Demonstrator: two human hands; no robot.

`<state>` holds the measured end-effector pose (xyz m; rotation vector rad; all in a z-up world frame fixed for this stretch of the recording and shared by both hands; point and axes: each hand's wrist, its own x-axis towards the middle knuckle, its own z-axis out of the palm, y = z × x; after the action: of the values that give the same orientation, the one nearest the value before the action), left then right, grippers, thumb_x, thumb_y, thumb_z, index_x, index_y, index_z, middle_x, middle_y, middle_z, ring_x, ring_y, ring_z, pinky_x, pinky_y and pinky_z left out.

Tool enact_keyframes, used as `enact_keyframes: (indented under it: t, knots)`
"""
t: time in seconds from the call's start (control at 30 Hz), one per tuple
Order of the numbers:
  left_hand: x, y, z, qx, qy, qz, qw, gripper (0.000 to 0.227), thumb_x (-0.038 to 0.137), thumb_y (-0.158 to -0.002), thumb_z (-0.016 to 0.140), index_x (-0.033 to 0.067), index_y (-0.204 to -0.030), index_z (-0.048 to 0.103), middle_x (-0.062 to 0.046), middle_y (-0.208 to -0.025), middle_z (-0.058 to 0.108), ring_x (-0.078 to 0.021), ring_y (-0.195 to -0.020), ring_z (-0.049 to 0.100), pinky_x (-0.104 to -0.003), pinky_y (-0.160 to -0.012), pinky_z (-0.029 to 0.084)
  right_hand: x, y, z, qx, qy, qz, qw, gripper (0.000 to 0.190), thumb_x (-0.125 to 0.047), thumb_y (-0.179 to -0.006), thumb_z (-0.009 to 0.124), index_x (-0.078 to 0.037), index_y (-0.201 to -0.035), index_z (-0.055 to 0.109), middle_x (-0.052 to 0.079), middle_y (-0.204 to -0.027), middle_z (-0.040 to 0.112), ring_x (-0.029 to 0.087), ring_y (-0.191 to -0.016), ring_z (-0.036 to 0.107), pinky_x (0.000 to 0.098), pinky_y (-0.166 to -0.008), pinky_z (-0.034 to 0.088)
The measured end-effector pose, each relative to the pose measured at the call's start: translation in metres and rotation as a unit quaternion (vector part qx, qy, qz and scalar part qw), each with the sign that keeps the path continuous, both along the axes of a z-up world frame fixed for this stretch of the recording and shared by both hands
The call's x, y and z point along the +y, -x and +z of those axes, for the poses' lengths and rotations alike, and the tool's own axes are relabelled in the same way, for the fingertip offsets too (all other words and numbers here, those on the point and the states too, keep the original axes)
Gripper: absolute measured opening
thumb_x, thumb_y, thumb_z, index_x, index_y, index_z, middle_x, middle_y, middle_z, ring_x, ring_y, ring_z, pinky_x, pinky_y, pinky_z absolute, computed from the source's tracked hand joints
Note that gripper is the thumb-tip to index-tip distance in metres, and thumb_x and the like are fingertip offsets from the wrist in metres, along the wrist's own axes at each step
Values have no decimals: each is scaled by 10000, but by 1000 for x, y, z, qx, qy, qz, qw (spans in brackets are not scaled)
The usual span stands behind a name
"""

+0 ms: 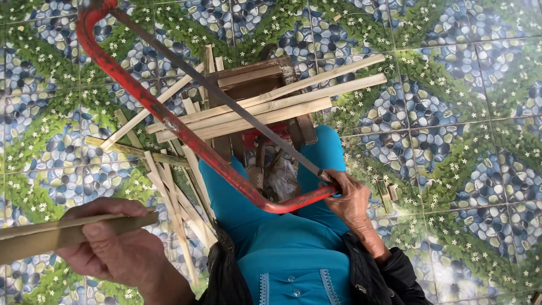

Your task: Sawing and splitting wooden slats using a hacksaw and a machete

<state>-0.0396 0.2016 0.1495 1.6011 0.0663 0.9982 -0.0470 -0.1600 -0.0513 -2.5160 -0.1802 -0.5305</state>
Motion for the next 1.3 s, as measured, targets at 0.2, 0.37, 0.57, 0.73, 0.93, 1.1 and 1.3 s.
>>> enact_keyframes:
  t: [0.2,0.37,0.57,0.73,0.93,1.1,1.3]
  knots:
    - [13,11,24,142,-64,-81,984,157,283,-1129,505,141,-1196,499,-23,-933,620,-94,-699,612,-184,-558,502,36,-14,23,-46,46,37,997,147,-270,-916,697,-284,-1061,676,-39,-842,688,202,-696,679,363,-446,429]
    - [9,-75,0,184,-316,-214,906,193,188,-1112,416,26,-1086,517,-44,-742,568,-140,-534,549,-273,-421,482,58,-29,18,-92,65,101,989,139,-130,-909,645,-217,-1018,650,-7,-775,622,197,-737,672,329,-457,388]
    - [-21,-188,-49,221,-456,-288,813,208,263,-1128,337,128,-987,412,46,-686,256,-141,-571,391,-478,-813,478,52,-78,42,-98,105,126,982,130,-247,-923,727,-222,-1031,658,-38,-803,649,180,-755,681,326,-477,449]
    - [-53,-255,-82,192,-456,-333,803,182,146,-1090,381,154,-909,390,34,-698,180,-154,-605,344,-494,-972,440,33,-128,60,-169,142,132,966,106,-182,-883,723,-195,-975,673,3,-840,744,203,-769,759,348,-494,551]
    - [-62,-272,-88,261,-372,-349,820,204,160,-1089,460,127,-891,425,5,-745,451,-188,-734,734,-349,-658,563,-4,-148,51,-126,190,100,969,83,-287,-990,689,-206,-987,671,-33,-808,712,217,-689,723,400,-383,485]
    - [-49,-281,-95,298,-365,-349,810,239,204,-1072,430,159,-842,383,12,-656,470,-180,-709,694,-472,-1028,384,-36,-149,41,-104,224,89,965,35,-322,-986,714,-305,-976,685,-91,-790,675,141,-724,718,311,-400,401]
    - [-52,-285,-82,316,-313,-363,819,171,82,-1074,487,53,-906,500,-117,-871,597,-205,-804,753,-229,-506,643,-22,-132,66,-176,146,178,957,167,-322,-964,739,-174,-986,665,37,-806,736,257,-762,767,389,-546,607]
